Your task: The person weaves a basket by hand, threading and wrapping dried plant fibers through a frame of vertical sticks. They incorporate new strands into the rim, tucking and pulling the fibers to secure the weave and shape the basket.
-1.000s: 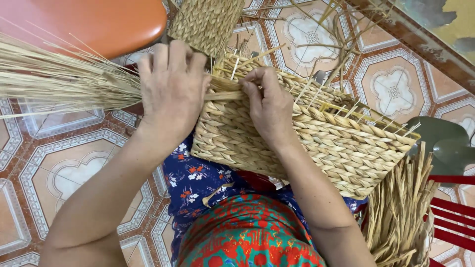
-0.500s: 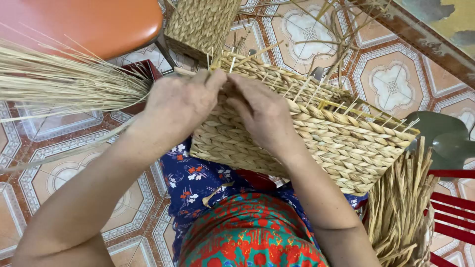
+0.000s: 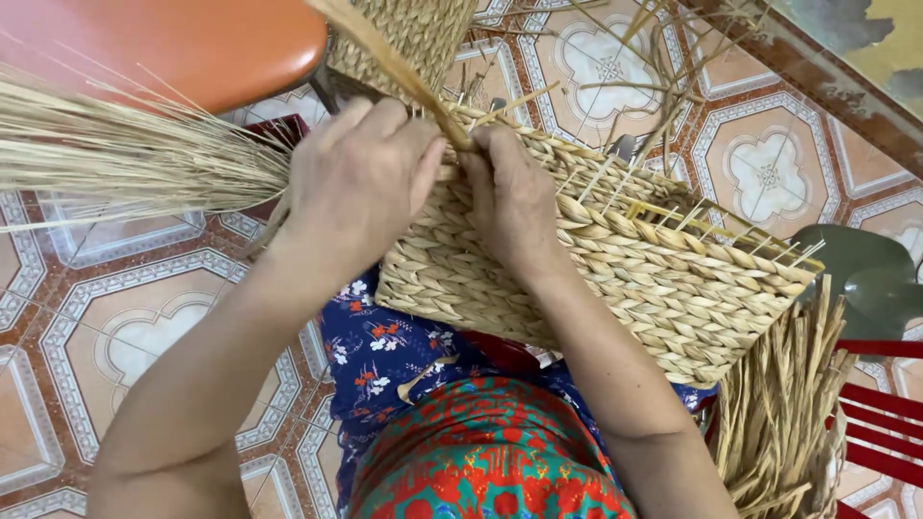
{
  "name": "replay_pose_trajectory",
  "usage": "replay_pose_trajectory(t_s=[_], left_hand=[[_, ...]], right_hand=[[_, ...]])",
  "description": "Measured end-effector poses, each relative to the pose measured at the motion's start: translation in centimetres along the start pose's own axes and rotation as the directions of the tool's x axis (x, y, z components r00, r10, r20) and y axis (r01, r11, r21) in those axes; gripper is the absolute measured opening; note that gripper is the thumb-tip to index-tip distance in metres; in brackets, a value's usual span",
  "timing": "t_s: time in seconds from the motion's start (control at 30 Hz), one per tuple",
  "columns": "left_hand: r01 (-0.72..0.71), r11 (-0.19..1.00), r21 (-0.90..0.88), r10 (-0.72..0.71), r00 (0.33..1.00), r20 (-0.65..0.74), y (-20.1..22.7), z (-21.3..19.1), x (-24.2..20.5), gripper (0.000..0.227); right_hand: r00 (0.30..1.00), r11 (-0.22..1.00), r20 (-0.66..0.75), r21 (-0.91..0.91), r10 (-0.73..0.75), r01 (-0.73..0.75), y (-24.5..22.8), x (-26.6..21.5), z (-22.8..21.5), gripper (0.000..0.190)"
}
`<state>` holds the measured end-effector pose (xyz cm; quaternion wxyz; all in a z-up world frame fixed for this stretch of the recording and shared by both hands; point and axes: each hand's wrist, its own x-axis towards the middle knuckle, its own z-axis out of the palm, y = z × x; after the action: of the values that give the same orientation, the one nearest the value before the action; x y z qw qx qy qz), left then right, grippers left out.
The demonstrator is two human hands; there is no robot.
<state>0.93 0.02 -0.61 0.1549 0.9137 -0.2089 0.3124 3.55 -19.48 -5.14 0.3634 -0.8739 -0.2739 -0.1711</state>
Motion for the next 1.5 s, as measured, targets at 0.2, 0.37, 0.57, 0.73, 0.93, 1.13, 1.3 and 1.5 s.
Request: replay_pose_trajectory(t_s=[0.2,0.37,0.57,0.73,0.93,1.13,1.3,1.5], left_hand=[[0.789,0.337,-0.514,-0.275,0.605,0.747,-1.4,2.9,2.1,0.019],[0.386,0.661,-0.644,-0.212,0.919,0.334,-0.8,5.3,-1.8,0.005],[0.163,0.739,-0.653,-0.217,0.976,-0.002,1.7,0.9,-2.3,0.024],[0.526,0.847,-0.077,-0.440,0.775,0.453,-1.7,0.2,-3.6,0.030],[0.434,0.901,-0.009,-0.402,0.842,0.359,-2.7,-0.7,-3.8,0.022],[0.060,0.992,-0.112,-0.044,0.990,0.136,1.0,-1.0,-2.4,0.047],[0.101,0.990,-0.095,-0.071,0.960,0.272,0.0,1.1,-2.5,0.040],[0.271,0.956,-0.115,-0.155,0.796,0.585,-2.4,-0.8,-0.5,0.023]], right_hand=[[0.985,0.964,0.054,0.202,0.166,-0.173,-0.3,0.3,-0.8,0.016],[0.912,0.810,0.130,0.424,0.389,-0.406,-0.2,0.4,-0.6,0.011],[1.000,0.998,-0.016,0.067,-0.002,0.003,-0.2,-0.4,0.3,0.019],[0.998,0.988,0.056,0.152,0.030,-0.039,-1.6,0.0,-0.9,0.018],[0.978,0.950,0.022,0.236,0.206,-0.205,-0.9,0.1,0.3,0.009],[0.982,0.949,0.029,0.255,0.185,-0.186,-1.0,0.9,-0.2,0.015],[0.926,0.830,0.140,0.411,0.350,-0.376,-0.7,0.4,-1.3,0.016],[0.999,0.980,-0.002,0.190,-0.051,0.050,-2.7,1.5,-2.0,0.020]])
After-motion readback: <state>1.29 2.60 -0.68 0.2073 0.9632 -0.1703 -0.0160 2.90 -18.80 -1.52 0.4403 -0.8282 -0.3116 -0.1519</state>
